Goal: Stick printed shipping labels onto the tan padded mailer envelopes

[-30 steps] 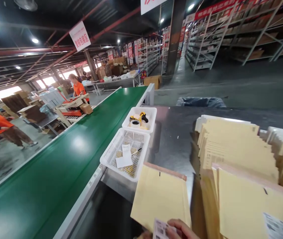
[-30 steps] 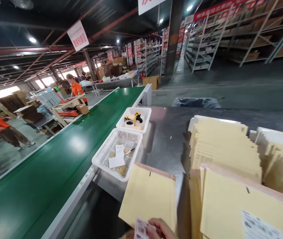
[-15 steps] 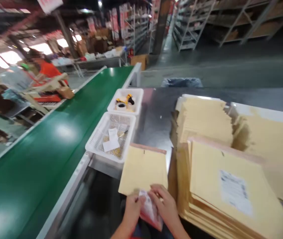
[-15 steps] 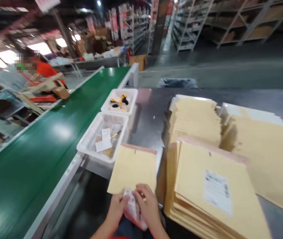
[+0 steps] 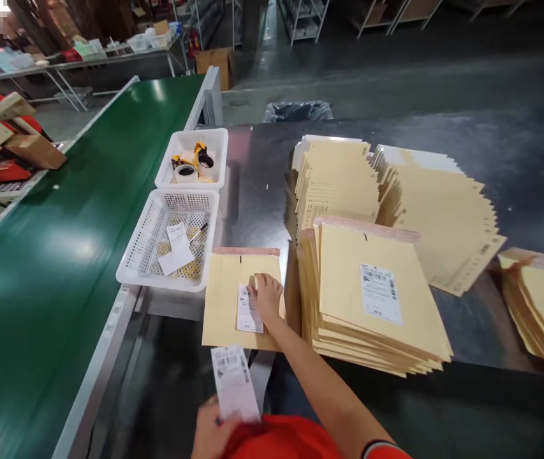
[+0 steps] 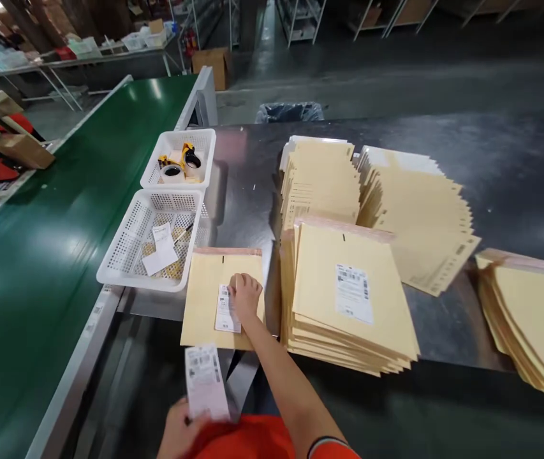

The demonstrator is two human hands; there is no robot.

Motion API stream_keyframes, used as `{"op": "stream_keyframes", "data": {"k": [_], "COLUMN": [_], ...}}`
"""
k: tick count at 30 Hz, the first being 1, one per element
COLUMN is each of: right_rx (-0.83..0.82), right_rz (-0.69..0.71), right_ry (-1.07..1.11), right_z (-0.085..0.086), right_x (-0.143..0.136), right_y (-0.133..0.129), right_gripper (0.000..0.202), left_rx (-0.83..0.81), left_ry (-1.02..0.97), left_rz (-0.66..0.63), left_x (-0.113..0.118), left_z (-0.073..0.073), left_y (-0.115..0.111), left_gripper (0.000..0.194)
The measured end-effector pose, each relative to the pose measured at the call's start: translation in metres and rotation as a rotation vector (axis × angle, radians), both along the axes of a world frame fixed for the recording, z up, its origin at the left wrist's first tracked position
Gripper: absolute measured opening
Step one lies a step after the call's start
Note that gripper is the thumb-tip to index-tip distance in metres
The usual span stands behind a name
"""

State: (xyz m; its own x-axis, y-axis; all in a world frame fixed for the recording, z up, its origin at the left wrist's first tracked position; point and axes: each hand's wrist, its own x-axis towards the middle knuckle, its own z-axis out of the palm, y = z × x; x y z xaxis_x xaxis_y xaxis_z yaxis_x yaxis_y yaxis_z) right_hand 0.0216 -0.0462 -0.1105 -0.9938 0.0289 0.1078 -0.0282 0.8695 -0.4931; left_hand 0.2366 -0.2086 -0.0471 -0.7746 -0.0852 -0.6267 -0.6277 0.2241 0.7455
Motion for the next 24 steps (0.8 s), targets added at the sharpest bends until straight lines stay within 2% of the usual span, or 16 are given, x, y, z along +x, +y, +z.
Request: {"op": "stream_keyframes", "data": {"k": [2, 6, 7, 8, 10, 11, 12, 13, 15, 16, 17, 19, 21, 23, 24], "right_rx": [0.062, 0.210, 0.233, 0.244, 0.264, 0.270, 0.266, 0.253, 0.208, 0.184, 0.158, 0.079, -0.075, -0.283, -0.381], "right_rz": [0.108, 0.615, 0.644, 0.596, 0.384, 0.322, 0.341, 0.439, 0.716, 0.817, 0.861, 0.849, 0.821, 0.728, 0.636], "right_ry": [0.015, 0.045, 0.019, -0.017, -0.097, -0.121, -0.127, -0.119, -0.095, -0.087, -0.096, -0.158, -0.219, -0.209, -0.158], "right_z": [0.000, -0.005, -0.006, -0.006, -0.005, -0.003, -0.001, 0.000, 0.002, 0.003, 0.004, 0.010, 0.027, 0.059, 0.080], "right_x": [0.017, 0.033, 0.030, 0.025, 0.017, 0.017, 0.022, 0.030, 0.055, 0.066, 0.075, 0.080, 0.070, 0.054, 0.048], "right_y": [-0.005, -0.004, -0.001, 0.002, 0.007, 0.008, 0.008, 0.007, 0.003, 0.001, -0.001, -0.002, 0.005, 0.023, 0.037], "right_gripper": [0.035, 0.056, 0.059, 0.060, 0.061, 0.063, 0.066, 0.069, 0.077, 0.079, 0.079, 0.073, 0.056, 0.038, 0.033], "left_rx": [-0.075, -0.095, -0.092, -0.089, -0.090, -0.090, -0.091, -0.092, -0.090, -0.087, -0.083, -0.053, -0.002, 0.030, 0.029], "left_ry": [0.133, 0.217, 0.220, 0.223, 0.229, 0.231, 0.231, 0.230, 0.229, 0.233, 0.239, 0.248, 0.258, 0.294, 0.314], "left_rz": [0.026, 0.000, -0.012, -0.021, -0.032, -0.035, -0.037, -0.040, -0.052, -0.062, -0.074, -0.111, -0.146, -0.151, -0.155], "left_x": [-0.025, -0.079, -0.086, -0.090, -0.091, -0.090, -0.090, -0.090, -0.091, -0.090, -0.088, -0.076, -0.058, -0.044, -0.041], "left_z": [0.003, -0.014, -0.020, -0.025, -0.031, -0.033, -0.033, -0.031, -0.024, -0.017, -0.009, 0.011, 0.029, 0.037, 0.036], "left_y": [-0.013, -0.025, -0.025, -0.024, -0.020, -0.018, -0.017, -0.016, -0.017, -0.018, -0.020, -0.026, -0.030, -0.032, -0.032], "left_gripper": [0.036, 0.041, 0.040, 0.038, 0.038, 0.039, 0.041, 0.043, 0.046, 0.046, 0.046, 0.044, 0.041, 0.039, 0.038]}}
